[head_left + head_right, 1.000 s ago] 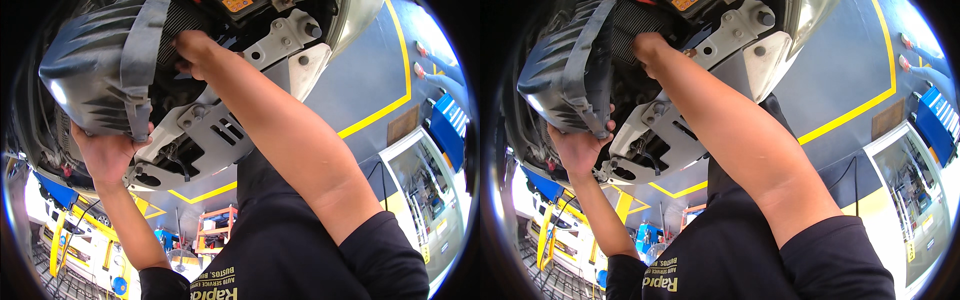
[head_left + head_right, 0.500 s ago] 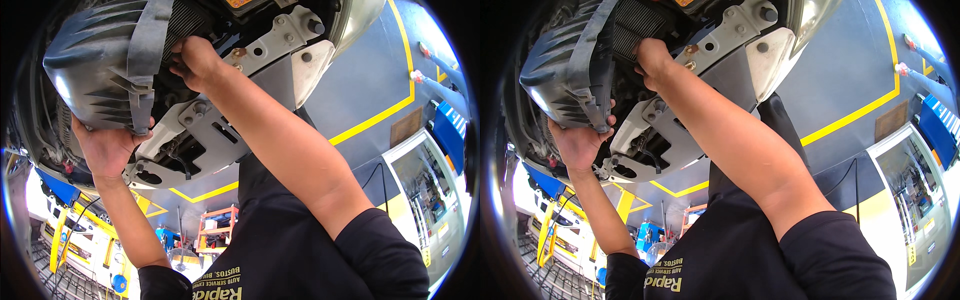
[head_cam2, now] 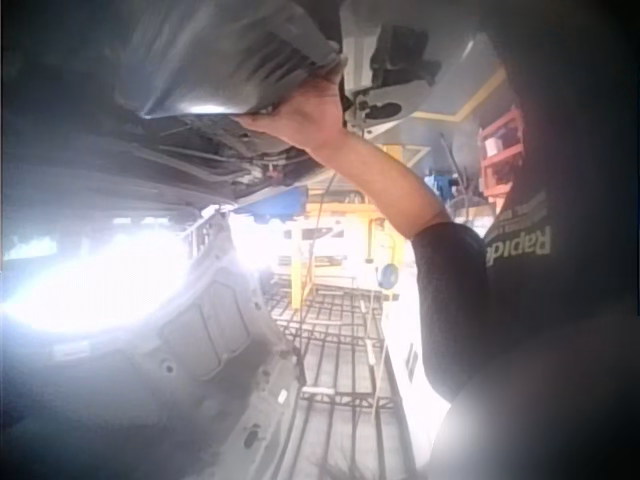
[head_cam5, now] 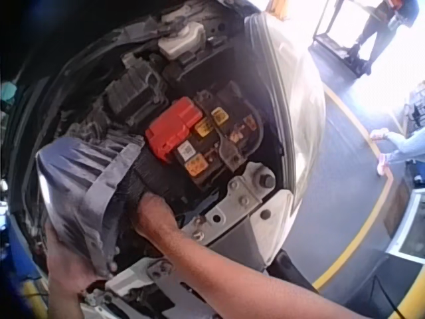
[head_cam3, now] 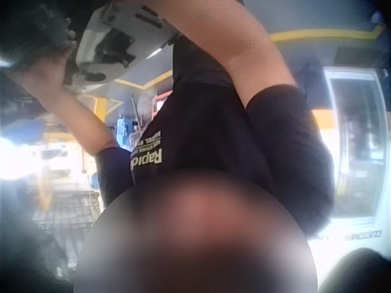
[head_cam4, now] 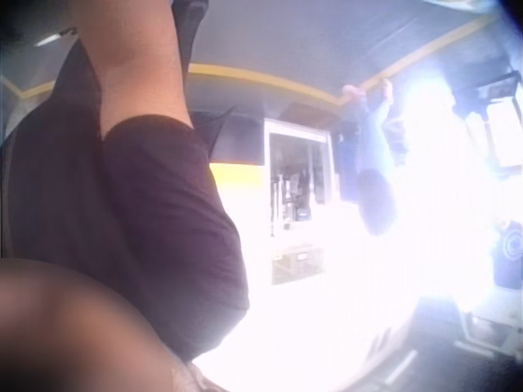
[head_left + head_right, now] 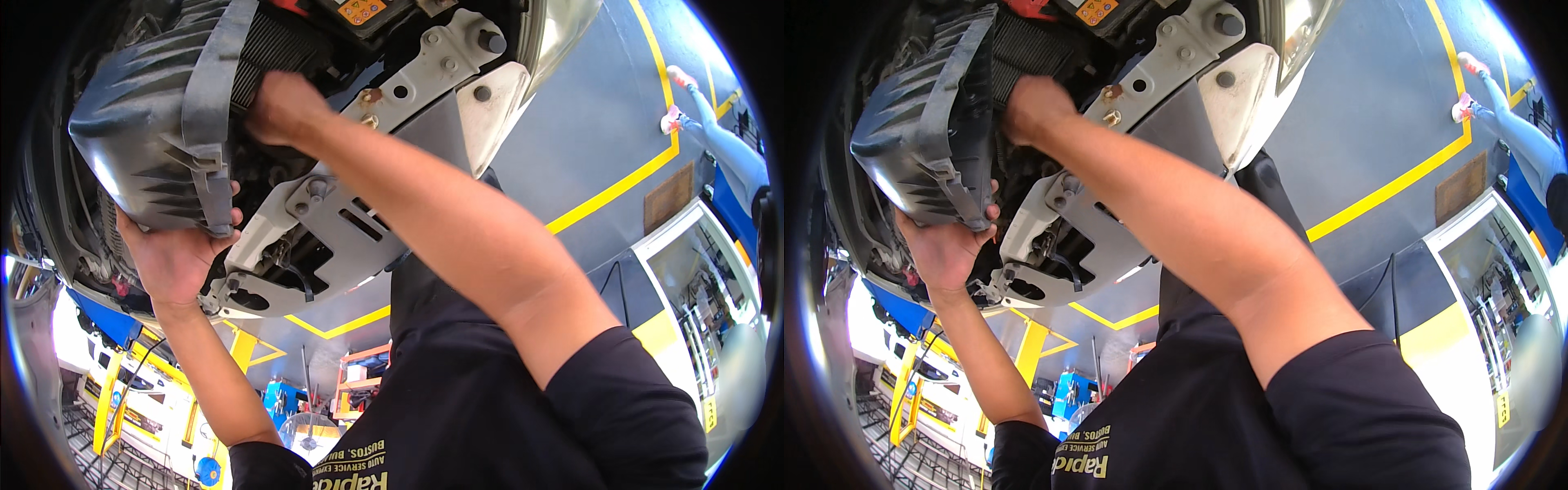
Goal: The person removes the air filter housing cover, extracts the air filter, and places it on a nearby tool cart. Then the person uses a battery tester to check the car battery voltage by connecting the tester leads to the battery terminals and reading the display.
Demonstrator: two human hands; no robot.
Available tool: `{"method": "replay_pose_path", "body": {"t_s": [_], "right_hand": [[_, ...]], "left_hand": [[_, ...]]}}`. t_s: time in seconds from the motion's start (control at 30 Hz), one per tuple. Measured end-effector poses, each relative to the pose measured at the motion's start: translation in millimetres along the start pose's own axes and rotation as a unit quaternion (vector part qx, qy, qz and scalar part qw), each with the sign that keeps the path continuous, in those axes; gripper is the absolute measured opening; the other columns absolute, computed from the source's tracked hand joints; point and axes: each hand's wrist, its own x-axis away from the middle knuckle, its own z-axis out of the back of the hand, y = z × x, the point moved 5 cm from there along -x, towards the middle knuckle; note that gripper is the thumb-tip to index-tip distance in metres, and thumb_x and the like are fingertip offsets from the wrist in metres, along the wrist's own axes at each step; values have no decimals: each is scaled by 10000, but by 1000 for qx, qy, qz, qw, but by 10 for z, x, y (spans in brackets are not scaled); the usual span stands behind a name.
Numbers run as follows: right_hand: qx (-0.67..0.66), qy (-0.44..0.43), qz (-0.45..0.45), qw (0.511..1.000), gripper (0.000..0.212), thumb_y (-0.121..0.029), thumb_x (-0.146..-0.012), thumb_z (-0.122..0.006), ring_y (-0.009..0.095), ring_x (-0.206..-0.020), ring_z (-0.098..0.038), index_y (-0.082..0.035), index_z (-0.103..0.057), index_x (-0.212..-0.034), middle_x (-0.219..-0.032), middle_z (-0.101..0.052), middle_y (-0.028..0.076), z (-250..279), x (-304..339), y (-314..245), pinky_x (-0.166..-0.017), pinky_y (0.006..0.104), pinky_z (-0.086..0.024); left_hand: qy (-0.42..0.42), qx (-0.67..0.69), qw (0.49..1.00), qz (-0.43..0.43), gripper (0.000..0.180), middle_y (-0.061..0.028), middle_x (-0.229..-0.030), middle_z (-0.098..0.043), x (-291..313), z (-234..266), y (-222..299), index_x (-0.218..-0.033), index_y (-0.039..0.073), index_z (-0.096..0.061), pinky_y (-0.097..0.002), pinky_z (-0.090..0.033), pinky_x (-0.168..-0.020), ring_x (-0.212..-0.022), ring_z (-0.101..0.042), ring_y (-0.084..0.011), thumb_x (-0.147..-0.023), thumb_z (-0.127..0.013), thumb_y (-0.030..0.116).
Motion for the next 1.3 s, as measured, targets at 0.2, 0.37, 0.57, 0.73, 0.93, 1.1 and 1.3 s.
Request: {"method": "replay_pose_path", "body": {"t_s": [0.2, 0.37, 0.57, 0.73, 0.93, 1.1, 1.3], "right_hand": [[126, 147, 132, 972, 365, -204, -895, -645, 351, -1082, -674, -20, -679, -1208, -1144, -681, 204, 464, -382, 213, -936, 432, -547], [121, 290, 211, 925, 332, -216, -939, -581, 305, -1094, -708, -47, -683, -1205, -1201, -715, 174, 213, -196, 341, -897, 424, -577], [154, 200, 152, 955, 247, -249, -936, -587, 279, -1026, -741, -126, -757, -1065, -1081, -760, 107, -73, -413, 316, -801, 436, -565], [260, 170, 128, 942, 225, -311, -905, -647, 253, -1066, -725, -184, -780, -1033, -1097, -765, 63, -306, -629, 241, -808, 420, -538], [-538, 48, 124, 833, 281, -340, -935, -606, 265, -1106, -640, -148, -738, -1093, -1208, -716, 73, -593, -870, 462, -910, 423, -487], [-666, 19, 61, 743, 338, -387, -933, -555, 309, -1019, -640, -120, -726, -1051, -1154, -722, 71, -422, -590, 333, -902, 433, -471], [362, 170, 134, 907, 343, -388, -928, -564, 302, -1163, -554, -176, -752, -1122, -1198, -667, 73, 87, 253, -90, -960, 499, -366]], "left_hand": [[-9, -9, 1000, -18, 945, -381, -1579, -266, -1, -104, -27, -1609, 72, -259, -674, -485, -1008, -1242, -480, -593, -952, -376, 742], [26, -8, 996, -80, 874, -318, -1596, -306, 6, -246, -200, -1599, 72, -283, -668, -480, -1024, -1294, -462, -588, -979, -356, 684], [54, 20, 994, -92, 896, -285, -1599, -330, -23, -318, -333, -1597, 68, -291, -667, -477, -1031, -1308, -455, -584, -971, -381, 703], [46, 11, 995, -86, 937, -284, -1575, -374, -45, -336, -299, -1592, 55, -303, -642, -490, -1025, -1314, -485, -550, -964, -389, 745], [37, -26, 996, -82, 995, -238, -1479, -518, -91, -396, -282, -1528, 9, -397, -576, -491, -1027, -1228, -591, -440, -932, -380, 806], [44, -29, 995, -82, 1015, -238, -1439, -546, -72, -440, -268, -1508, -7, -418, -562, -497, -1017, -1198, -618, -418, -922, -386, 821], [23, -36, 997, -58, 998, -248, -1420, -556, -24, -454, -185, -1492, -9, -439, -552, -506, -1017, -1202, -620, -407, -927, -400, 813]]}}
